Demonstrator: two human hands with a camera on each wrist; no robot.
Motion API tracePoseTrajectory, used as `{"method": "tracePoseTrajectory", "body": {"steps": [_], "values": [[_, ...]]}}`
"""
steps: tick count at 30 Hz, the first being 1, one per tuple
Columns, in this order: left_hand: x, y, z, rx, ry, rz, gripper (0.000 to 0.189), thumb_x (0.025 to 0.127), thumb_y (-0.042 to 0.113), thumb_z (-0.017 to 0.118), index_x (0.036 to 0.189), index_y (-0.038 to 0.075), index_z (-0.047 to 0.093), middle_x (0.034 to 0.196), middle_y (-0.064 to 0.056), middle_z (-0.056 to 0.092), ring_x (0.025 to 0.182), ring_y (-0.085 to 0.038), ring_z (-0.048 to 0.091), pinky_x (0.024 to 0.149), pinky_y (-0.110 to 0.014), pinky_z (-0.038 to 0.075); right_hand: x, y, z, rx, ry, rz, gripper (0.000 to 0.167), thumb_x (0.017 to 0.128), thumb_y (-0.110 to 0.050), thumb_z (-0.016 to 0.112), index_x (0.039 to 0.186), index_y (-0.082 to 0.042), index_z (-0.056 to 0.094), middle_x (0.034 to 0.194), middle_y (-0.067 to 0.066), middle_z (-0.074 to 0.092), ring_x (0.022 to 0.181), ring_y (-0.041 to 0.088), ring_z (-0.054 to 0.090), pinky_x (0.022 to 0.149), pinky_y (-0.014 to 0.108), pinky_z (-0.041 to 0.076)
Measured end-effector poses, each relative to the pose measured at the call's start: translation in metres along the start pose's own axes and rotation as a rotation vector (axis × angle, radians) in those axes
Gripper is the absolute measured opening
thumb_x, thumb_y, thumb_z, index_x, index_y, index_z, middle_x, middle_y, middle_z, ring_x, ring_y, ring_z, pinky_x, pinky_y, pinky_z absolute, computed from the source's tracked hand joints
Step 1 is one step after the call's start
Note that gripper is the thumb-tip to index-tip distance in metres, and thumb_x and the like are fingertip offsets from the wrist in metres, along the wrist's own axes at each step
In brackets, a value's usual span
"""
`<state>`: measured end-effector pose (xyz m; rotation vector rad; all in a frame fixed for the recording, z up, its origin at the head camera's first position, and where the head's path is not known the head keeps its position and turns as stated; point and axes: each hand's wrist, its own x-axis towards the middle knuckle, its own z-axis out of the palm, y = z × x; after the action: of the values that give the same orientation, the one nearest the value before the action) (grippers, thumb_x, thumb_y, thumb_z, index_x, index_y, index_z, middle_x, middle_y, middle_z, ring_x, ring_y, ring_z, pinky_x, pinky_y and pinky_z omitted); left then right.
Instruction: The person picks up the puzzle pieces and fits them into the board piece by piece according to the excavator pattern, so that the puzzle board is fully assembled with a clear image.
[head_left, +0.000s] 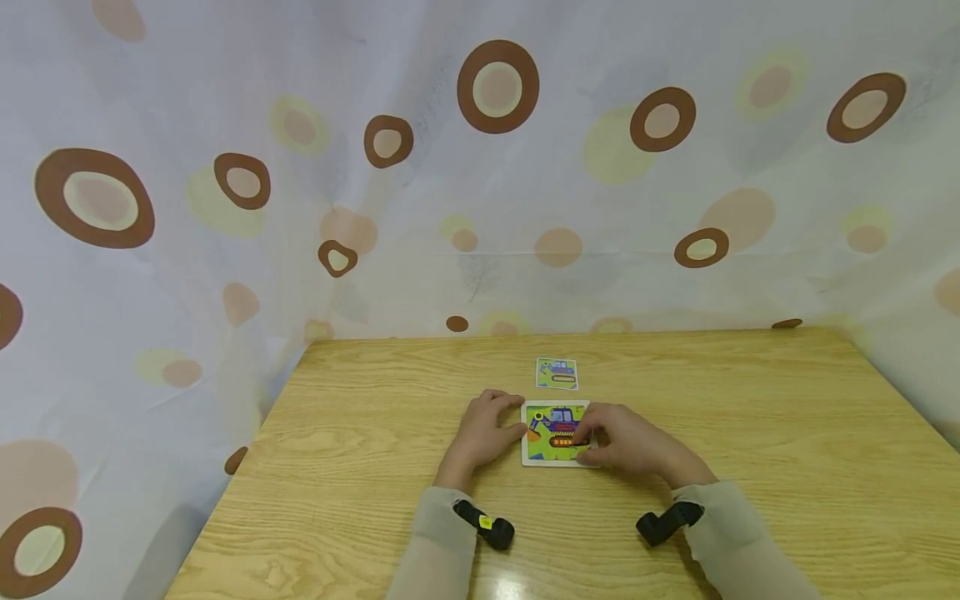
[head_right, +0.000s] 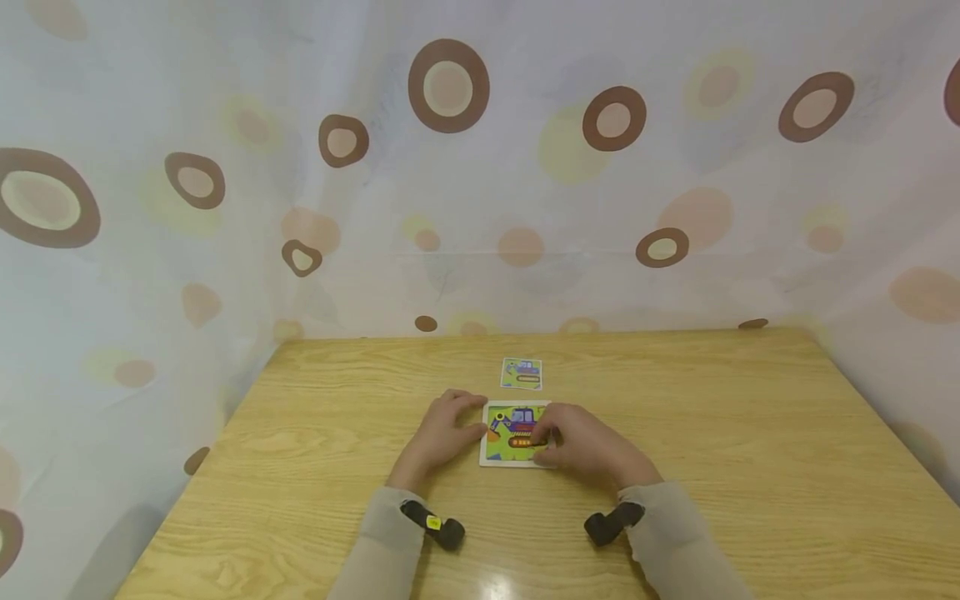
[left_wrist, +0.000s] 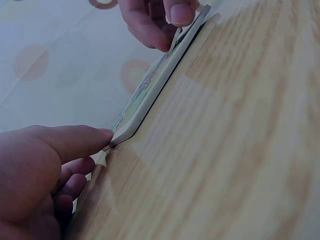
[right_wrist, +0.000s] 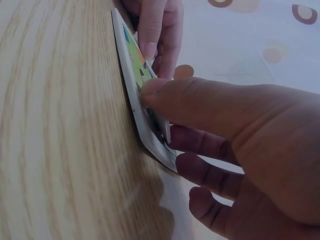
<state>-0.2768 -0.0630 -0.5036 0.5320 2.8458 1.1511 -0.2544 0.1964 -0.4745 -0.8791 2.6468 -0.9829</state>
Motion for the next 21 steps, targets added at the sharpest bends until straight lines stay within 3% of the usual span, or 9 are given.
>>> {"method": "tracePoseTrajectory", "body": {"steps": [21], "values": [[-0.001, 0.0011, -0.0012, -0.011, -0.006, 0.001, 0.042, 0.092, 0.023, 0.069, 0.133, 0.014, 0.063, 0.133, -0.01, 0.053, 0.125, -0.031, 0.046, 0.106, -0.047, 0.036, -0.0003, -0.0018, 0.0035, 0.002, 0.024, 0.018, 0.007, 0.086, -0.014, 0.077, 0.093, -0.016, 0.075, 0.091, -0.003, 0.058, 0.078, 0.018, 0.051, 0.066, 0.028, 0.045]]}}
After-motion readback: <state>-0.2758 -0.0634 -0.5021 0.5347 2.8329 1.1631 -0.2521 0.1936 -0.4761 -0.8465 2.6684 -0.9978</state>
